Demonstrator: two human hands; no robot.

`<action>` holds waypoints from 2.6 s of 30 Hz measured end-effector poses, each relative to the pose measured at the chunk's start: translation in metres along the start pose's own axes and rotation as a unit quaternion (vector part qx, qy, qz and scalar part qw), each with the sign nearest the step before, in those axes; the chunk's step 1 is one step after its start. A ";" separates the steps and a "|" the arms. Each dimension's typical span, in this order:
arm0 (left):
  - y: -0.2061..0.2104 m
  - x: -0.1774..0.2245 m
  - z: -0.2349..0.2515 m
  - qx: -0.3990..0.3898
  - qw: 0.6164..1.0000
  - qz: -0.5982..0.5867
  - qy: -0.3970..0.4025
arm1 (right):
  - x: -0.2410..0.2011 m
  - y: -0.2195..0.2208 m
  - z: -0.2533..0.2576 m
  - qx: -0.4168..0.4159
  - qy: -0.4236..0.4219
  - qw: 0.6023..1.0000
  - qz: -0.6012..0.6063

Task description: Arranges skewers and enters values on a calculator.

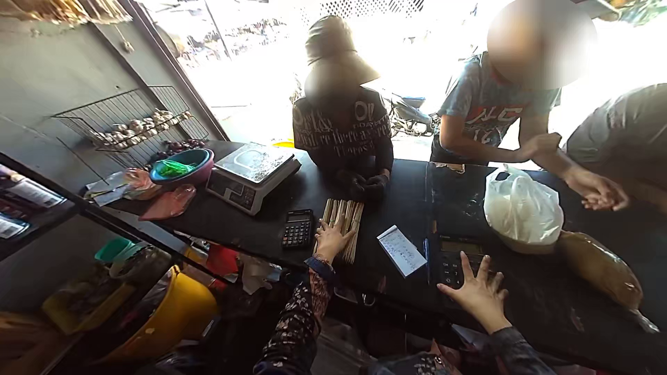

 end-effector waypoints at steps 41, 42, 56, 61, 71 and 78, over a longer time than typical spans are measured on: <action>-0.017 -0.075 0.036 0.082 0.981 -0.172 0.025 | 0.084 -0.012 -0.001 0.314 -0.122 0.916 0.217; -0.017 -0.074 0.037 0.078 0.980 -0.181 0.022 | 0.084 -0.012 -0.001 0.316 -0.120 0.916 0.217; -0.025 -0.040 0.023 0.058 0.983 -0.166 -0.048 | 0.085 -0.011 0.000 0.312 -0.106 0.918 0.219; -0.022 -0.020 0.019 0.050 0.992 -0.101 -0.054 | 0.086 -0.012 -0.001 0.312 -0.104 0.919 0.218; 0.013 -0.006 0.007 0.067 0.997 -0.043 -0.019 | 0.077 -0.016 -0.010 0.284 -0.128 0.933 0.182; 0.017 -0.010 0.021 0.069 0.994 -0.063 -0.050 | 0.008 0.020 -0.051 0.162 -0.276 0.946 0.056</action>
Point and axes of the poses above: each hand's wrist, its own z-axis towards the middle knuckle, its own y-axis out of the palm, x = y × z, the point moved 5 cm from there along z, towards the middle knuckle, and after that the axes turned 5 degrees about z, right-handed, at the moved point
